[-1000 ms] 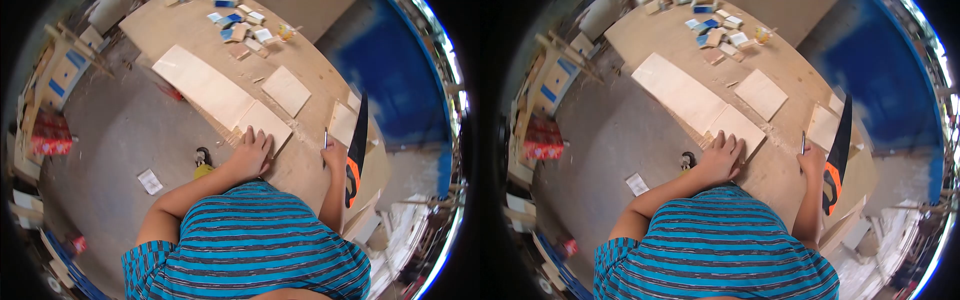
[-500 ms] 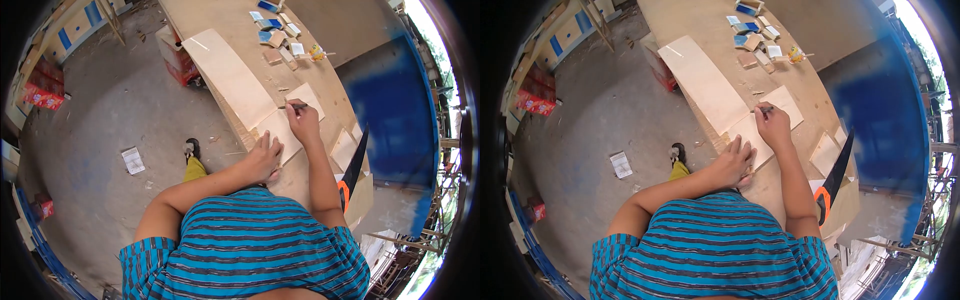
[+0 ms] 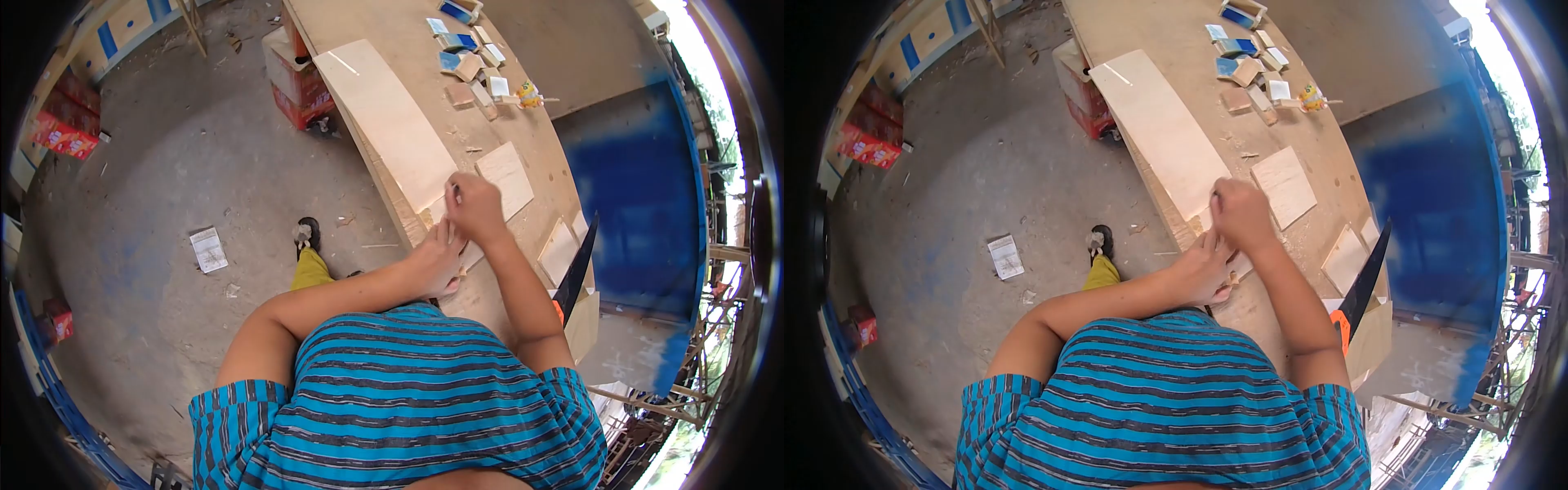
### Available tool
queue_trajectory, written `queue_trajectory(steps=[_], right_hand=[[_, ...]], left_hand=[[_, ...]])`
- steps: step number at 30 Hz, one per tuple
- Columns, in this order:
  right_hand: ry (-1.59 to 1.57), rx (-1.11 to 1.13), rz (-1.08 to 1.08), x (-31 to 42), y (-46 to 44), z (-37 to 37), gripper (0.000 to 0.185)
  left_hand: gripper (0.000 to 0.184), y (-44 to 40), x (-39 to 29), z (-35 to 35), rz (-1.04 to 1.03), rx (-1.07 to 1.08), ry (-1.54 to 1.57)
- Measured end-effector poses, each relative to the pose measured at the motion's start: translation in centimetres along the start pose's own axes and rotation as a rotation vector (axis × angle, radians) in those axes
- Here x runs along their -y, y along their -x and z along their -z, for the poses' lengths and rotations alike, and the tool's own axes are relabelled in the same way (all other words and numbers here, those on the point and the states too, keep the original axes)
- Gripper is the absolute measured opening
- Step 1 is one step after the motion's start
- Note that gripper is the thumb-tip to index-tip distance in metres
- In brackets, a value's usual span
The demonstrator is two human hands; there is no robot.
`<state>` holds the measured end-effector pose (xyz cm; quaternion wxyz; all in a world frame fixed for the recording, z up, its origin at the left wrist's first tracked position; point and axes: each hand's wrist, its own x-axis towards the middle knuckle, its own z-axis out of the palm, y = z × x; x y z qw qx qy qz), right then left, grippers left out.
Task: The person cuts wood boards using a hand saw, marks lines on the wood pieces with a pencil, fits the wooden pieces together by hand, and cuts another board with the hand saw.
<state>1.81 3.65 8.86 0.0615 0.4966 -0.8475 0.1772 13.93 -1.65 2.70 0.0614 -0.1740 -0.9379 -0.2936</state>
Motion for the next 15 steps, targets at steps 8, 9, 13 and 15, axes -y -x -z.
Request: queue_trajectory(steps=[8,9,13,15], right_hand=[[-0.359,-0.032,-0.299,-0.1,-0.2,1.2,0.018],[-0.270,-0.067,-0.314,-0.7,-0.9,2.0,0.019],[-0.077,-0.024,-0.303,-2.4,-1.6,2.2,0.019],[-0.023,0.021,-0.310,-2.5,-1.6,2.1,0.017]], left_hand=[[0.072,0.3,-0.1,0.2,-0.025,-0.082,-0.108],[0.074,0.4,-0.1,0.2,-0.021,-0.082,-0.108],[0.078,0.4,-0.1,0.1,-0.021,-0.087,-0.124],[0.078,0.4,-0.1,0.0,-0.019,-0.087,-0.133]])
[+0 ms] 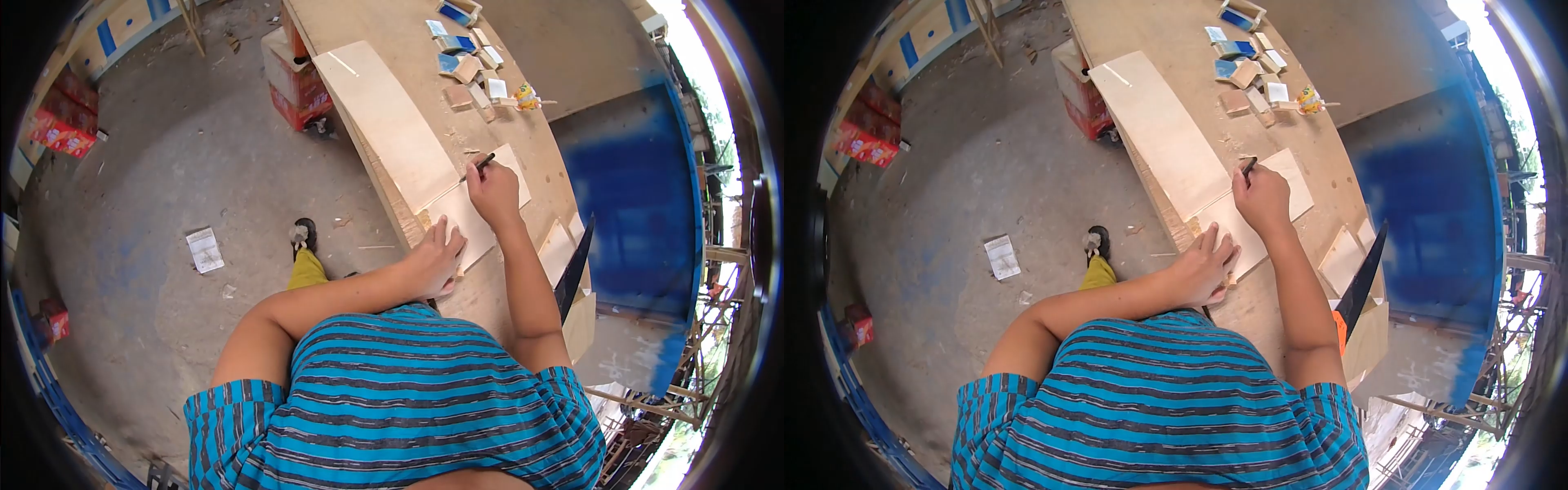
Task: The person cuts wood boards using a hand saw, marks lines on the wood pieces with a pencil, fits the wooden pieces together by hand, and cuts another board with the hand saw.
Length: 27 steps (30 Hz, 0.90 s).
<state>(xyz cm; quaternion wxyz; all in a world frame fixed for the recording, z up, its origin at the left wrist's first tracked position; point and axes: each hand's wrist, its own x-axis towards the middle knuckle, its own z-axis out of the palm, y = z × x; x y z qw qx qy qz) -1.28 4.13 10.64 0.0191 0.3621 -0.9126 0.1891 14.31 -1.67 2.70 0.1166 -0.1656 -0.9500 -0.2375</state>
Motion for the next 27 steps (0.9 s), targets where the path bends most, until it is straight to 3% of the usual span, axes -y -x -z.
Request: queue_trajectory(steps=[11,27], right_hand=[[0.120,0.008,0.080,-0.4,-0.5,-1.3,0.015],[0.041,-0.018,0.135,-0.3,0.0,-1.0,0.009]], left_hand=[[0.075,0.1,0.1,-1.1,0.022,-0.044,0.075],[0.070,0.2,0.3,-1.1,-0.002,-0.089,0.057]])
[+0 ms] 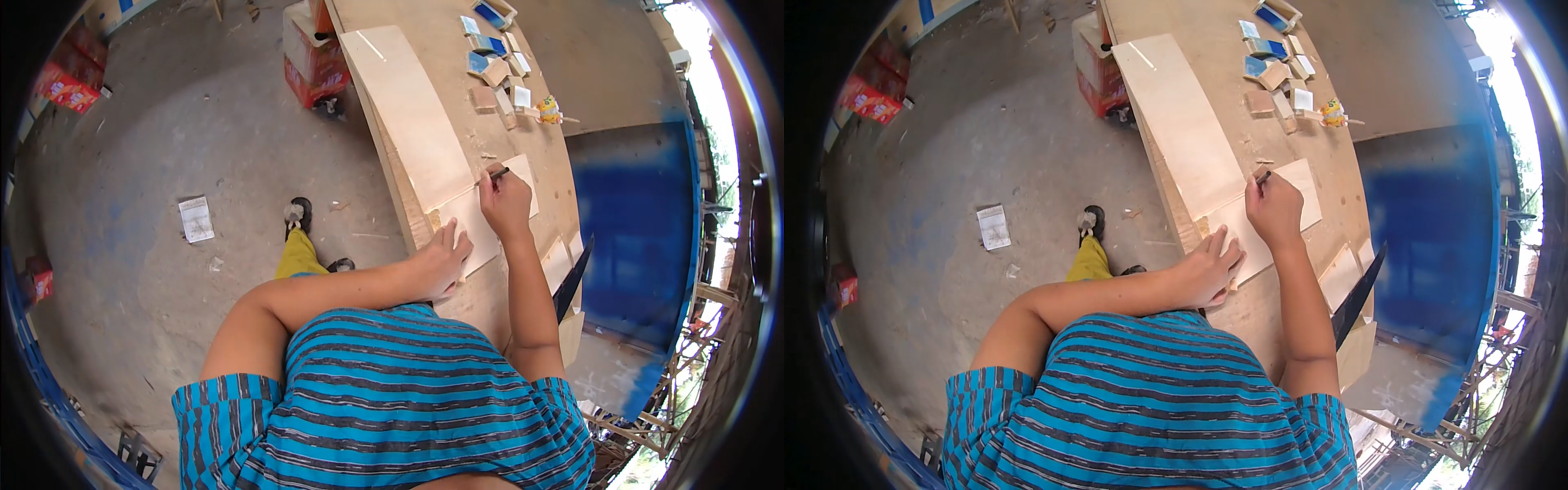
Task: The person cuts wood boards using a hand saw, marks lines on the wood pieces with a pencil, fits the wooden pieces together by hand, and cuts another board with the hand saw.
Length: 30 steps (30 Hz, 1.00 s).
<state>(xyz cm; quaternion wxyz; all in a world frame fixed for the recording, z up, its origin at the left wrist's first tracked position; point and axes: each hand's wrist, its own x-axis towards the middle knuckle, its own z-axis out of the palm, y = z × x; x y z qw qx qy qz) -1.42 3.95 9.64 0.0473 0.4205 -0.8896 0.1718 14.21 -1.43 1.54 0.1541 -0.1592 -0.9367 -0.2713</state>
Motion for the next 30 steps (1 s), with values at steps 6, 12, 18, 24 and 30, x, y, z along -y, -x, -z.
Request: queue_trajectory(steps=[6,12,18,24,30], right_hand=[[0.036,0.024,0.008,-0.2,-0.2,-0.2,0.010],[-0.115,0.090,-0.095,1.0,-0.5,-0.7,0.012],[-0.137,0.126,0.069,4.2,0.8,-2.0,0.013],[-0.256,0.218,0.049,5.7,0.7,-1.5,0.014],[-0.398,0.233,-0.038,4.4,0.8,-2.2,0.016]], left_hand=[[0.068,0.1,0.1,0.1,-0.014,-0.016,-0.005],[0.066,0.1,0.1,-0.1,0.001,-0.021,-0.003],[0.058,0.0,-0.2,0.3,0.023,-0.006,0.006],[0.052,0.0,-0.2,-0.2,0.028,0.050,-0.002],[0.056,0.0,-0.1,-0.1,0.021,-0.007,-0.013]])
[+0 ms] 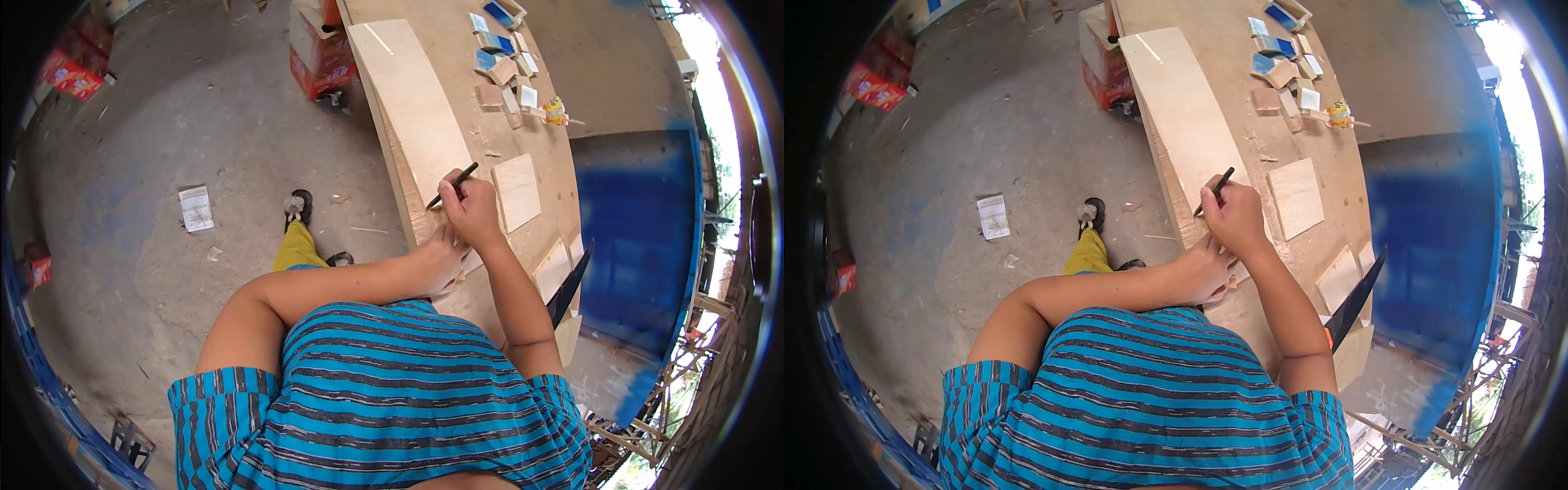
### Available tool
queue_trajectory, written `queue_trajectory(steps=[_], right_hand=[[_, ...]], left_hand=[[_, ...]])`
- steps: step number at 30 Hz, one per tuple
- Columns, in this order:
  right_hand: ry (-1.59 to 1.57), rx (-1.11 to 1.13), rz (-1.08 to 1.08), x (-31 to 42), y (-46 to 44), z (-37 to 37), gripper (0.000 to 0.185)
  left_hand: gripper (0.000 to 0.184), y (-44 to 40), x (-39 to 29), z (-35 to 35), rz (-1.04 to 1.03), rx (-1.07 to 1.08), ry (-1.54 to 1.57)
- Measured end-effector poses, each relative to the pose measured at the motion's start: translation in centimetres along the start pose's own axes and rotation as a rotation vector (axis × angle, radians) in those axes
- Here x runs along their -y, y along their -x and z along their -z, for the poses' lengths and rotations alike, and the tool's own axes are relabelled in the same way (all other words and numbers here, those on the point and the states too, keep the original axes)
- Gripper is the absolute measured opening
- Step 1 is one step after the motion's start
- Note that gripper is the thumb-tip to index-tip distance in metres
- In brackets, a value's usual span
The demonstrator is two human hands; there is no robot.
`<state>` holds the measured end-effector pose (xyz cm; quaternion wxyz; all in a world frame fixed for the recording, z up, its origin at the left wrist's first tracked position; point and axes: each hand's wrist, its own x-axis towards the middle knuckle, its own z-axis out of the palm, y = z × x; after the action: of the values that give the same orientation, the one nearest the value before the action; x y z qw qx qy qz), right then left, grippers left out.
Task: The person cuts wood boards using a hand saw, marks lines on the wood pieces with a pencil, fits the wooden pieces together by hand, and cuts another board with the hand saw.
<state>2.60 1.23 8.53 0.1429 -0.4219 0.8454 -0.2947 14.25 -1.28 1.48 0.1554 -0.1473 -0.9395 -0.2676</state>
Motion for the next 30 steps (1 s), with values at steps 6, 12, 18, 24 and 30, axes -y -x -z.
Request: queue_trajectory(steps=[6,12,18,24,30], right_hand=[[-0.054,-0.002,-0.051,-0.9,-0.5,0.8,0.020],[0.025,-0.036,-0.042,-2.5,-1.4,2.5,0.020],[0.312,-0.134,-0.076,-5.1,-3.1,5.7,0.022],[0.199,-0.066,-0.153,-4.8,-2.9,5.9,0.020],[0.297,-0.138,-0.032,-5.0,-2.4,5.6,0.017]], left_hand=[[0.062,-0.1,-0.2,-0.1,0.029,-0.073,0.039],[0.063,0.0,0.1,0.3,-0.009,0.004,0.002],[0.064,-0.1,0.2,0.5,-0.031,0.041,-0.021],[0.064,-0.2,0.2,0.8,-0.025,0.065,-0.030],[0.064,-0.2,0.1,0.9,-0.033,0.067,-0.032]])
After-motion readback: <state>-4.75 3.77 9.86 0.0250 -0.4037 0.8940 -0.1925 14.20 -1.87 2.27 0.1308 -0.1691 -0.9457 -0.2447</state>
